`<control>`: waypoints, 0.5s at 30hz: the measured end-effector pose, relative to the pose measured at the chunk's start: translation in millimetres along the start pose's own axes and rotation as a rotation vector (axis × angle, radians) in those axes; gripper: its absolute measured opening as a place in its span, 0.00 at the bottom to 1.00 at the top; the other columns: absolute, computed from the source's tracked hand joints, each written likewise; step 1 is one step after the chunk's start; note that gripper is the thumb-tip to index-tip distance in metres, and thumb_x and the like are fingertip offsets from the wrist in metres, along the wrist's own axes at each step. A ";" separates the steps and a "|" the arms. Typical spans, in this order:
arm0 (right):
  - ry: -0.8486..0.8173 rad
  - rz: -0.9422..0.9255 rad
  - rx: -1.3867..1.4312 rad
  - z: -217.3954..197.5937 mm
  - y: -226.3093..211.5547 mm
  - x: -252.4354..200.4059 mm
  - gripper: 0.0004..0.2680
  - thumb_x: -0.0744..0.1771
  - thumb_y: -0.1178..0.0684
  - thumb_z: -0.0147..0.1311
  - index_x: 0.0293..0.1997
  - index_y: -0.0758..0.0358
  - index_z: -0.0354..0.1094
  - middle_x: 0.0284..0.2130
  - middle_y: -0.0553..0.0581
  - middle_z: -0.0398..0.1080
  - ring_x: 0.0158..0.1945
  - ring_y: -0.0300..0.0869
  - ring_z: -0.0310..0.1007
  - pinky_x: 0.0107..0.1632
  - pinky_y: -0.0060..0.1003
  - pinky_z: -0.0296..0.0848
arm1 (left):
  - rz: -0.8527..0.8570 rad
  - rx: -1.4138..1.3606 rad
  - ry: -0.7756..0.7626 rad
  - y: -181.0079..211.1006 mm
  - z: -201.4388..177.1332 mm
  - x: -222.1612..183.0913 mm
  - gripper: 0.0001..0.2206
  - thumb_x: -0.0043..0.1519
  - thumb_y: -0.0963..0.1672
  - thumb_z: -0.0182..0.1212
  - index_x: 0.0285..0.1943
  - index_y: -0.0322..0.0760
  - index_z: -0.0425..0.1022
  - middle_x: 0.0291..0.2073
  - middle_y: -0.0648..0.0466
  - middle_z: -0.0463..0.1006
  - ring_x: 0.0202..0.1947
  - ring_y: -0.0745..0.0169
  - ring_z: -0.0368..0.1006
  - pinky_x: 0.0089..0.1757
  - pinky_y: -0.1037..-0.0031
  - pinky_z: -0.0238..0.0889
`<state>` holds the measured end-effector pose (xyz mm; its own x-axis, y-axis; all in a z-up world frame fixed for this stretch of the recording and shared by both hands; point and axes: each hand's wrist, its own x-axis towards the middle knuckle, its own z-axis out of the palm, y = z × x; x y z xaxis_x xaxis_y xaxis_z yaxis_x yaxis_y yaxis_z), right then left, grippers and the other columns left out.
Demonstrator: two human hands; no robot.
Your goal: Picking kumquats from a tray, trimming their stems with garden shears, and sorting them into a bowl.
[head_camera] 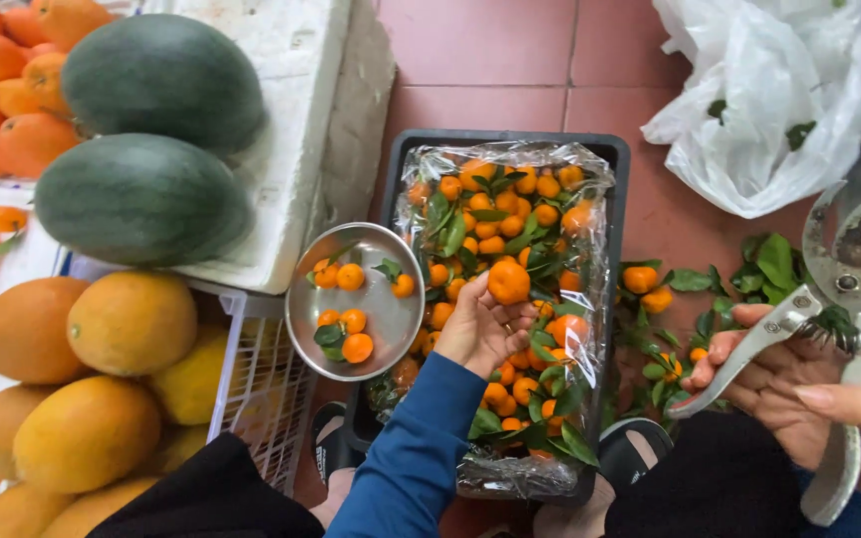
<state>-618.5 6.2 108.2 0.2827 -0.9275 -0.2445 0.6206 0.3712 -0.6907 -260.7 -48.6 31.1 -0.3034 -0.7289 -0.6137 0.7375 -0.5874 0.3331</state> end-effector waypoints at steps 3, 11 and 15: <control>-0.076 -0.005 0.058 -1.1 1.2 2.0 0.31 0.61 0.56 0.67 0.71 0.76 0.56 0.51 0.82 0.73 0.52 0.73 0.77 0.56 0.69 0.72 | 0.195 0.117 0.005 10.9 9.0 -25.4 0.20 0.61 0.46 0.62 0.58 0.28 0.68 0.41 0.38 0.79 0.38 0.50 0.79 0.38 0.68 0.76; -0.059 -0.044 -0.031 -59.4 30.3 -7.4 0.32 0.59 0.55 0.65 0.73 0.69 0.60 0.46 0.79 0.74 0.49 0.72 0.78 0.54 0.72 0.75 | 0.790 0.890 0.422 37.9 -31.5 -60.4 0.23 0.50 0.35 0.68 0.56 0.36 0.73 0.42 0.52 0.79 0.39 0.64 0.75 0.44 0.75 0.73; -0.016 0.005 -0.038 -79.5 37.7 -5.5 0.25 0.65 0.54 0.59 0.72 0.64 0.62 0.44 0.78 0.75 0.48 0.73 0.79 0.53 0.80 0.74 | 0.976 1.195 0.624 56.3 -50.8 -72.4 0.20 0.49 0.37 0.69 0.52 0.37 0.76 0.42 0.56 0.76 0.39 0.65 0.71 0.45 0.75 0.70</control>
<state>-654.9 21.8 29.4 0.2976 -0.9249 -0.2367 0.5912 0.3732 -0.7150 -166.6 -11.1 58.0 0.4525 -0.8893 0.0668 -0.4444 -0.1599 0.8815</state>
